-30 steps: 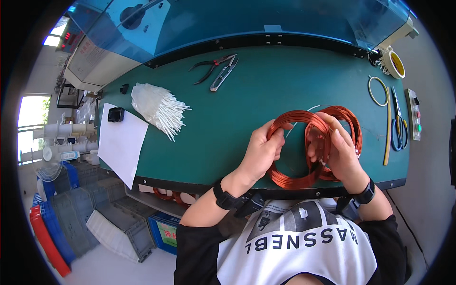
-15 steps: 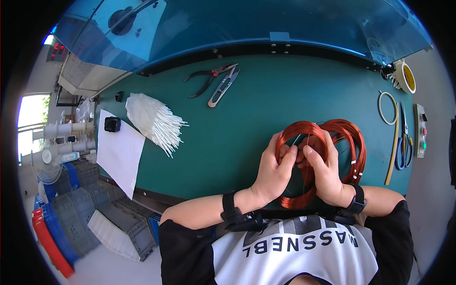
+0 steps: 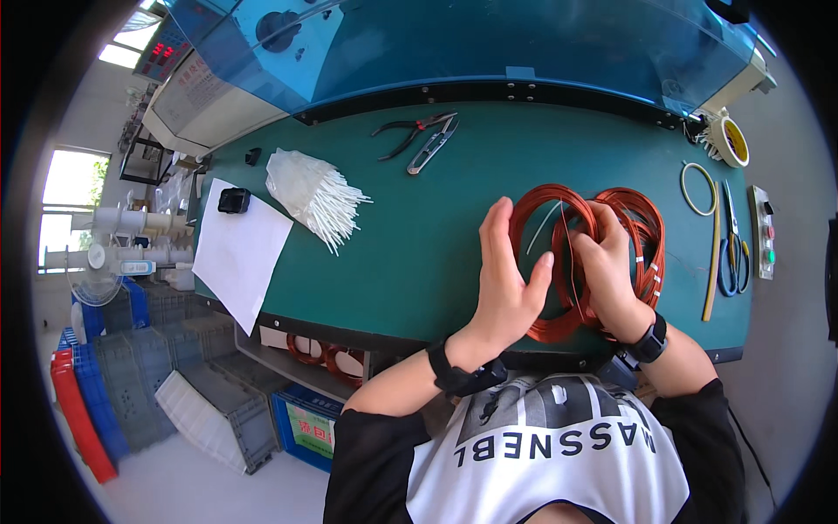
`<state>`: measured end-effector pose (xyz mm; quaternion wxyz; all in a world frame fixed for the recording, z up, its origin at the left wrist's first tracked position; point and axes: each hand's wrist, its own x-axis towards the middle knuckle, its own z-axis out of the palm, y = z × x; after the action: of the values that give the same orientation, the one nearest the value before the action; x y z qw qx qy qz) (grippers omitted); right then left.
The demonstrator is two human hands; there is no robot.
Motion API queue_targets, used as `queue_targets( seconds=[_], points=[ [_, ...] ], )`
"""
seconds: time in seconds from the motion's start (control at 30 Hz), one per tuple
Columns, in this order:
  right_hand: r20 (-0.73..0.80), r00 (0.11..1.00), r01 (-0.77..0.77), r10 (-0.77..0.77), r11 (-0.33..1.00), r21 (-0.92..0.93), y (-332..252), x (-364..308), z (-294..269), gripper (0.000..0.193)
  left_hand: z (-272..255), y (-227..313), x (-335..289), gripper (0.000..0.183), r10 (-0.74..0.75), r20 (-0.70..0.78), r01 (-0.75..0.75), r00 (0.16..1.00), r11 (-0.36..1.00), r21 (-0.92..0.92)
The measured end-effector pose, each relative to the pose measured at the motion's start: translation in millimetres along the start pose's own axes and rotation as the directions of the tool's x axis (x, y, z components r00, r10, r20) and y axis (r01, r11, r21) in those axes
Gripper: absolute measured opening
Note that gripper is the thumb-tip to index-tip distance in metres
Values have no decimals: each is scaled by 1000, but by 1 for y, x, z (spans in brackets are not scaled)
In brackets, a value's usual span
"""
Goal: Assembling and securing copper wire coils using industrial machinery and zip ties.
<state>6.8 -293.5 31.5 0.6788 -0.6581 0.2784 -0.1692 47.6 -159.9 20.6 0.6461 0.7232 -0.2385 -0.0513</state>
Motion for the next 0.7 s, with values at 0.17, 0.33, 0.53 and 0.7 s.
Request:
queue_targets(
  seconds=[0.17, 0.33, 0.53, 0.7],
  points=[
    [202, 946, -294, 252, 931, 216, -34, -3, -9, 35, -18, 16, -44, 54, -31, 497, -156, 867, 931, 329],
    [580, 761, -595, 292, 671, 443, -58, -13, 3, 39, -34, 23, -46, 37, -192, 384, 241, 903, 967, -84],
    [687, 706, -611, 175, 641, 464, -58, -12, 20, 46, -57, 19, -47, 44, -266, 551, 327, 791, 945, -14],
    [706, 675, -636, 214, 655, 409, -59, -15, 18, 60, -61, 17, -29, 57, -224, 710, 364, 668, 930, -50]
  ],
)
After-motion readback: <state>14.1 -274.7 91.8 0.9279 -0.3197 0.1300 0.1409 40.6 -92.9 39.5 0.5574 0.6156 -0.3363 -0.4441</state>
